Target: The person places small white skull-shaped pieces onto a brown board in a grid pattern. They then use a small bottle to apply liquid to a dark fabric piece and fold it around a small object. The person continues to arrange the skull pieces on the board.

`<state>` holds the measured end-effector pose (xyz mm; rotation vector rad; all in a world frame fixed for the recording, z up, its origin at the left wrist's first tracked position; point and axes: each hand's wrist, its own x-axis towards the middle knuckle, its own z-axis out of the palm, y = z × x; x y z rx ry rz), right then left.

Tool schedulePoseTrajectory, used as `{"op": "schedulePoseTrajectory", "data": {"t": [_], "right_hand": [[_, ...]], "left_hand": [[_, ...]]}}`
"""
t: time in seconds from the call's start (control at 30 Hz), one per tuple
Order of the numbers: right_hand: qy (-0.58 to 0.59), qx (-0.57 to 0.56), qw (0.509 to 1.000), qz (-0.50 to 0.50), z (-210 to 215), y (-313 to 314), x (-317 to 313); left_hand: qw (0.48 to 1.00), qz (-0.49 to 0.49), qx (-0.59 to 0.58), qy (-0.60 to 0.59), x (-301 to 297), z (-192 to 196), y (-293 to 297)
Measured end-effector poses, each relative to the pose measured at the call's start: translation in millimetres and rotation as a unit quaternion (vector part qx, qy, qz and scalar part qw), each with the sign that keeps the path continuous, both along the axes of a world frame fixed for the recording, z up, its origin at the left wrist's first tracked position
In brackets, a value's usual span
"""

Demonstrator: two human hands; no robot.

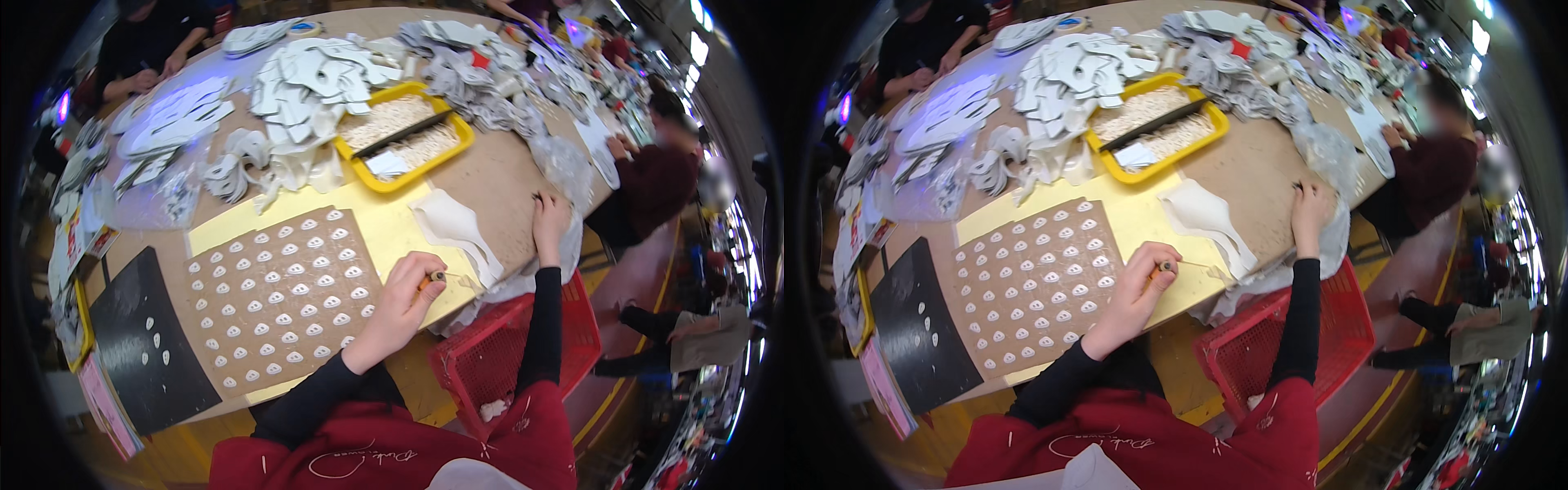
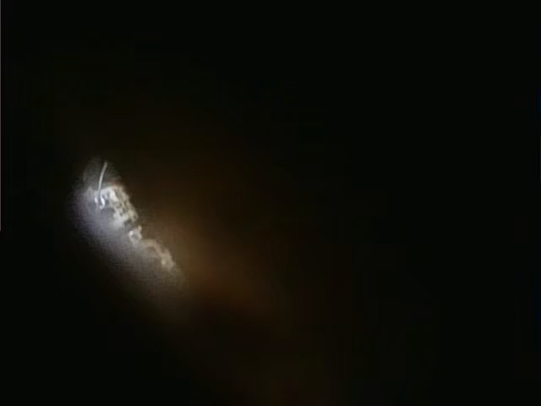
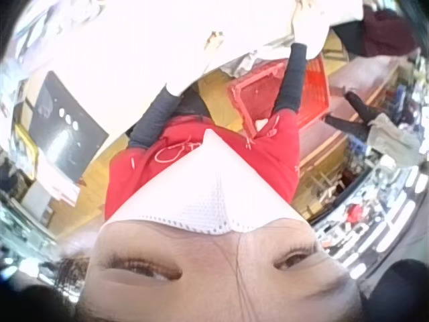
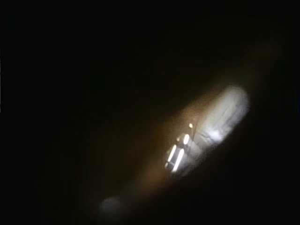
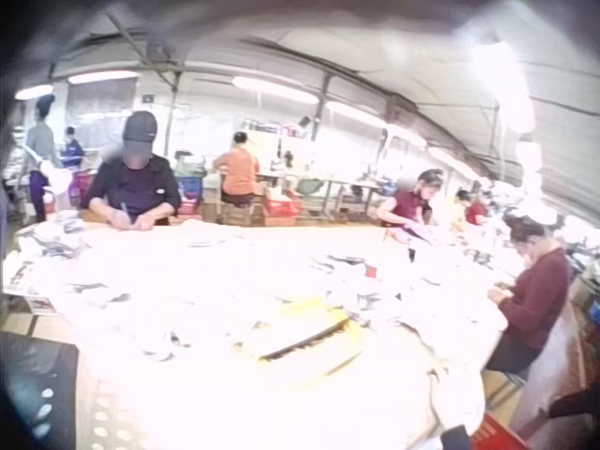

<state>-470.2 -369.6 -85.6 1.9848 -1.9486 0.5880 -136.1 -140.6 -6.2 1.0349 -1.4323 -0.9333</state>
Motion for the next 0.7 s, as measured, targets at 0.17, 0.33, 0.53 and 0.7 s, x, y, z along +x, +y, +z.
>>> {"op": "schedulePoseTrajectory", "data": {"t": [0.17,0.33,0.53,0.7], "right_hand": [[0.068,-0.133,0.988,0.029,7.5,11.9,8.9],[-0.442,0.115,0.878,0.142,71.7,75.8,84.0],[-0.225,0.142,0.898,0.350,146.3,186.5,163.6],[-0.169,0.140,0.909,0.353,140.7,202.4,169.2]], "left_hand": [[0.998,-0.046,-0.009,0.046,1.1,-6.9,-5.1],[0.995,-0.064,-0.014,0.080,7.5,-15.6,-6.6],[0.996,-0.059,-0.001,0.070,6.7,-12.4,-6.1],[0.995,-0.044,0.005,0.095,1.7,-15.0,-6.8]]}}
